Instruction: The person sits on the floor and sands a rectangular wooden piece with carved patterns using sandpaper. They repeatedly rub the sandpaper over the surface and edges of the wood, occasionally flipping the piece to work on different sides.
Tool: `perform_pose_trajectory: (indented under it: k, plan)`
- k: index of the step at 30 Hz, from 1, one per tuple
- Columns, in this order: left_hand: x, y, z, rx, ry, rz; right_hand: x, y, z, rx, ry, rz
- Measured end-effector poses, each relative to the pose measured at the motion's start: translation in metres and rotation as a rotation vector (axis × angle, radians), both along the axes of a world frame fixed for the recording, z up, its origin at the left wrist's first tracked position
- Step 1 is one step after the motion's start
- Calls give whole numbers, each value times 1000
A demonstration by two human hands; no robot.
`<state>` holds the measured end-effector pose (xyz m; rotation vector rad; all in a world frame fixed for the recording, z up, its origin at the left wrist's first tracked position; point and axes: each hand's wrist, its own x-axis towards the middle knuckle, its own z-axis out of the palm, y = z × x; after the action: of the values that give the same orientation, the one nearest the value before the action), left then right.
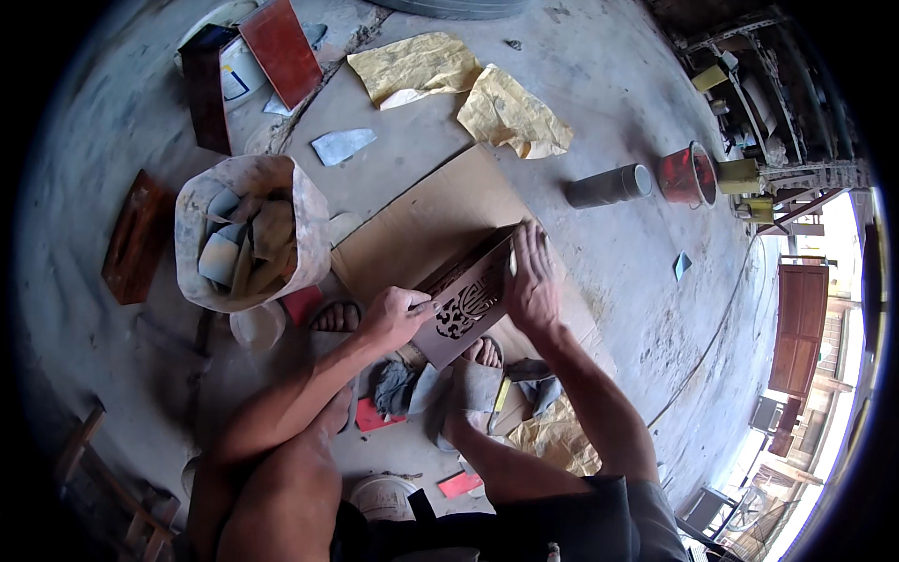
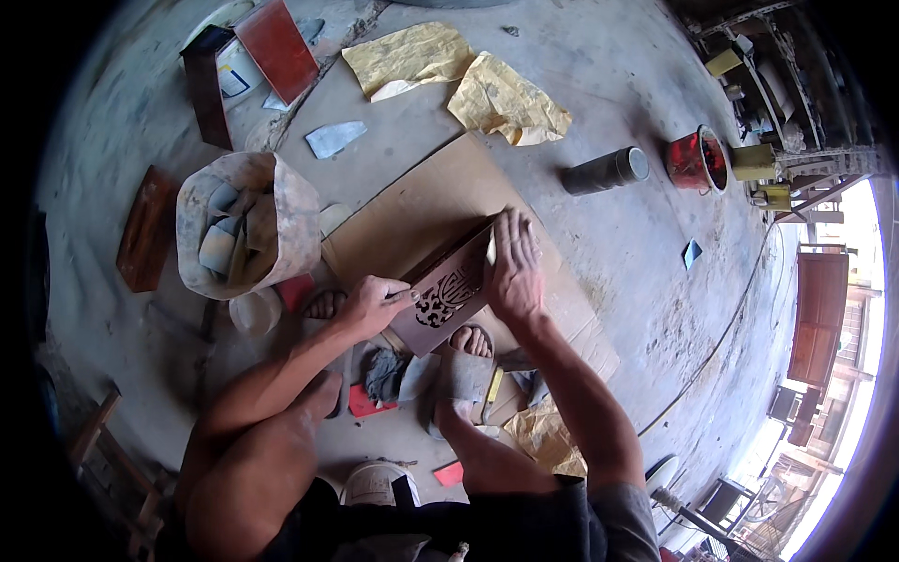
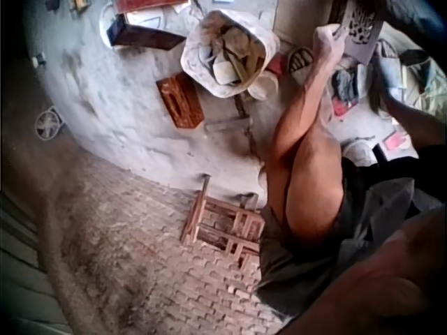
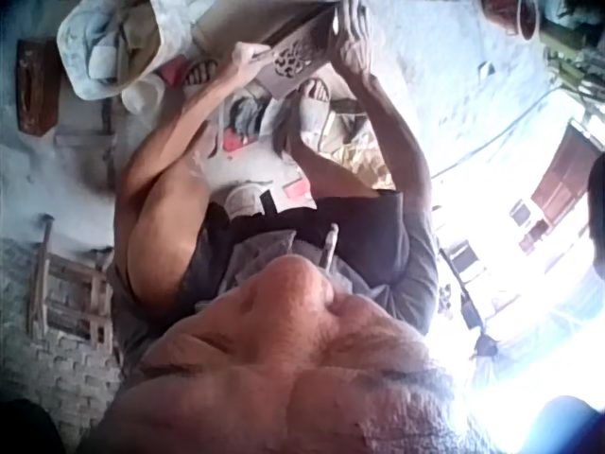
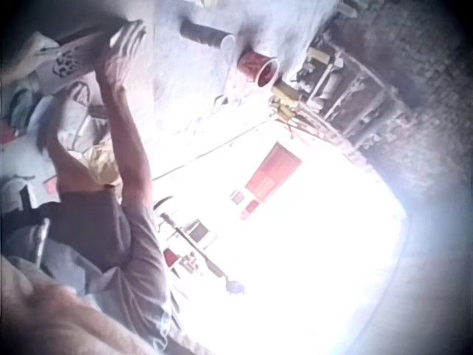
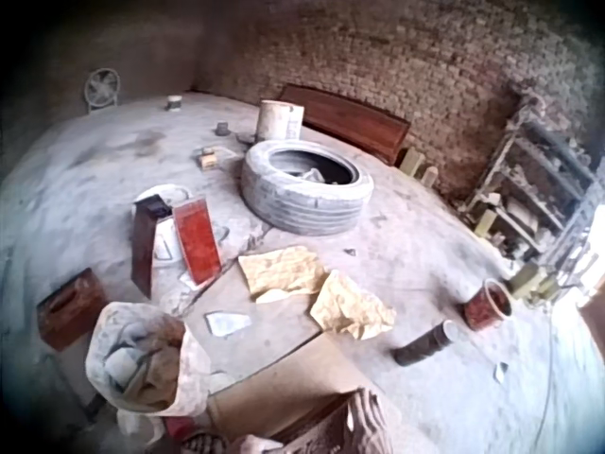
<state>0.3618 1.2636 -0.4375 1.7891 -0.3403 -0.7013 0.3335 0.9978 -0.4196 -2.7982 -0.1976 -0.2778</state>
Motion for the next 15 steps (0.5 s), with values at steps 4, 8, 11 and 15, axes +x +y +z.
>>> perform_pose_trajectory:
  k: [4,8,11,15]
  plan:
    - [9,10,2,100,21,-47,-45,57,9,78,126,321]
    - [3,5,-6,-51,88,-43,-22,2,-5,-5,-42,150]
    - [2,13,-14,-123,248,34,-21,9,2,20,69,86]
    - [4,28,-25,-147,340,28,-67,83,15,43,195,376]
